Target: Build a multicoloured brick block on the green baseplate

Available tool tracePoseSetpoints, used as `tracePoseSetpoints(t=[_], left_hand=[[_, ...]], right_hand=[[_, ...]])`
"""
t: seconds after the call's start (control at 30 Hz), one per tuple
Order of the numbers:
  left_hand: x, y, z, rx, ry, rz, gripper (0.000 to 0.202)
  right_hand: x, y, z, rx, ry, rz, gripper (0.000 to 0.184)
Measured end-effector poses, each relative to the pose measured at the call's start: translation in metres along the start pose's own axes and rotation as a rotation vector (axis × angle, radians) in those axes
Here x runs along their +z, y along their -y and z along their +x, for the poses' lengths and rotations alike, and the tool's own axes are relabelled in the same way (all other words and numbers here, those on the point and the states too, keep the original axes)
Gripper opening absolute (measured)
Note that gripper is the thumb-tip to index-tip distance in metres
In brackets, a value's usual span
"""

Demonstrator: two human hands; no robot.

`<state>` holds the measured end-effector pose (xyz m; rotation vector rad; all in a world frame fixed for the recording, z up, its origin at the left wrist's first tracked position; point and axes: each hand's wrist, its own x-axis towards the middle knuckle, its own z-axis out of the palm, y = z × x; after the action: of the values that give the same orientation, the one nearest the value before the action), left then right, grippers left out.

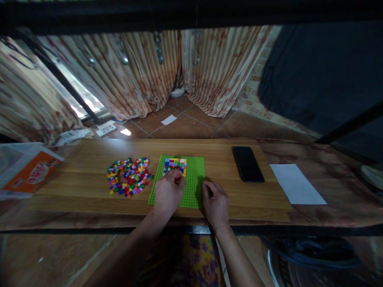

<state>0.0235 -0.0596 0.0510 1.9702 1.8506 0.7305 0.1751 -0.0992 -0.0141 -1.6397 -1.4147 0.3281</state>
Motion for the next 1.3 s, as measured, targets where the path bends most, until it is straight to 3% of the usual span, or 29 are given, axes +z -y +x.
tracePoseSetpoints(t=[0.63, 0.9, 1.0, 1.1, 1.3], left_hand=[[0.006, -0.001, 0.000, 0.015, 0.003, -0.007, 0.010], [0.007, 0.002, -0.001, 0.027, -0.013, -0.048, 0.010], [0.008, 0.003, -0.001, 0.028, -0.022, -0.052, 0.010], [0.009, 0.003, -0.001, 0.033, -0.030, -0.053, 0.011], [0.012, 0.005, -0.002, 0.058, -0.047, -0.100, 0.013]], right_hand=[[0.000, -0.001, 0.000, 0.008, 0.010, 0.002, 0.028], [-0.002, 0.016, 0.015, 0.203, 0.005, 0.245, 0.030], [0.004, 0.033, 0.032, 0.247, 0.064, 0.297, 0.031], [0.013, 0.045, 0.049, 0.296, 0.202, 0.327, 0.034], [0.023, 0.046, 0.064, 0.401, 0.346, 0.407, 0.039]])
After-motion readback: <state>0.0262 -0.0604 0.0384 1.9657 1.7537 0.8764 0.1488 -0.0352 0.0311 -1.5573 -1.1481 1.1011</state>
